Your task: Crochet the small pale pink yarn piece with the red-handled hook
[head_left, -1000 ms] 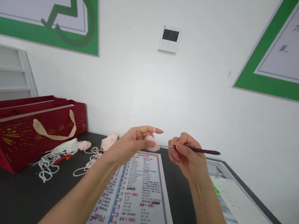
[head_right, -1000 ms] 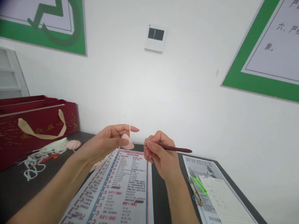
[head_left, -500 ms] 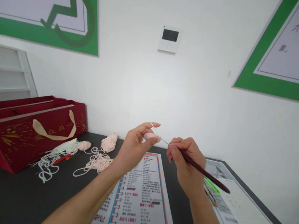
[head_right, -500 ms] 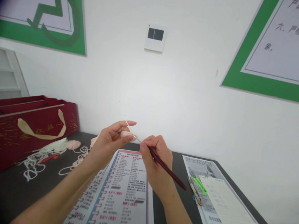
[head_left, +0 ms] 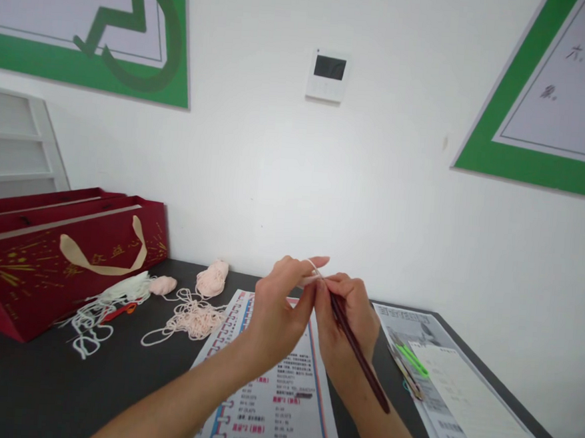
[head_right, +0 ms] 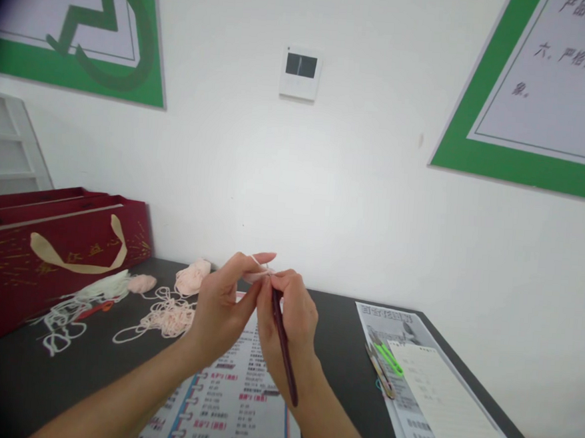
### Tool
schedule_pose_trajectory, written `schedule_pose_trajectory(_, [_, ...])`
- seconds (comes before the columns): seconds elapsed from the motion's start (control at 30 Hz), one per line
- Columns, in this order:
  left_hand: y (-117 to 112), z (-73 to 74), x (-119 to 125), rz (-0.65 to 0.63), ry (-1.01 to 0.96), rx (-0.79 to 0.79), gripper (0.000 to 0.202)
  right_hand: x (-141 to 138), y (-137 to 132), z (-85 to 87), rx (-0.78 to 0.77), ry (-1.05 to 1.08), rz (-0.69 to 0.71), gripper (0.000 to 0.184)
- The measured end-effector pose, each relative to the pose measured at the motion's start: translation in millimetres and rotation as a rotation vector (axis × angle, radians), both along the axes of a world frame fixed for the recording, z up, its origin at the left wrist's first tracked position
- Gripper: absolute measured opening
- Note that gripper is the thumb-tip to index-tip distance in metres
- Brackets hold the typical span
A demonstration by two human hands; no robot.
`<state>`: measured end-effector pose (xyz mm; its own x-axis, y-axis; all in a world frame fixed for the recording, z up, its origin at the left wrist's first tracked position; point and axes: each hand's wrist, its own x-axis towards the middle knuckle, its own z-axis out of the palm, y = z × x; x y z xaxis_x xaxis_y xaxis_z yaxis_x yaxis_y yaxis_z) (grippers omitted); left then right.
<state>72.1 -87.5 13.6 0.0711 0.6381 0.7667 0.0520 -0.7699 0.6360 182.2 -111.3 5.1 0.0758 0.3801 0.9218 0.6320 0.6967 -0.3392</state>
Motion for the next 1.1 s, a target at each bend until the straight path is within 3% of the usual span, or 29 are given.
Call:
schedule_pose_trajectory(0.2, [8.2, 6.9, -3.2, -0.347, -0.241, -0.379, 0.034, 20.3, 20.2, 3.0, 0.162, -0.257, 0.141, 0.021])
schedule_pose_trajectory(0.33, [10.4, 15.7, -12.1, -0.440, -0.274, -0.478, 0.039, 25.9, 23.1, 7.0, 0.184, -0.333, 0.211, 0.024])
schedule_pose_trajectory(0.47, [11.6, 18.8, -17.7, -0.564, -0.288, -0.610, 0.041, 26.8, 27.3, 5.2, 0.315, -0.426, 0.161, 0.024])
schedule_pose_trajectory(0.6, [15.8, 17.1, -17.3, -0.647, -0.308, -0.684, 0.038, 22.0, 33.7, -4.1, 0.453, -0.497, -0.012, 0.027])
schedule_pose_trajectory(0.73, [21.9, 13.6, -17.3, -0.479, -0.256, -0.566, 0.043, 8.3, 25.5, -6.2, 0.277, -0.408, -0.096, 0.020])
schedule_pose_trajectory(0.83, [25.0, 12.8, -21.1, -0.249, -0.159, -0.381, 0.043, 1.5, 10.4, -0.1, 0.167, -0.370, -0.031, 0.016])
schedule_pose_trajectory(0.9, [25.2, 13.5, -24.3, -0.162, -0.095, -0.294, 0.040, 0.5, 1.6, 4.1, 0.118, -0.301, 0.021, 0.017])
schedule_pose_trajectory(1.0, [22.9, 14.9, -27.2, -0.121, -0.032, -0.211, 0.032, 1.6, -3.6, 8.1, -0.069, -0.006, 0.130, 0.013])
schedule_pose_trajectory(1.1, [19.5, 15.2, -26.6, -0.074, -0.005, -0.133, 0.019, 3.0, -0.2, 11.9, -0.306, 0.406, 0.391, 0.017])
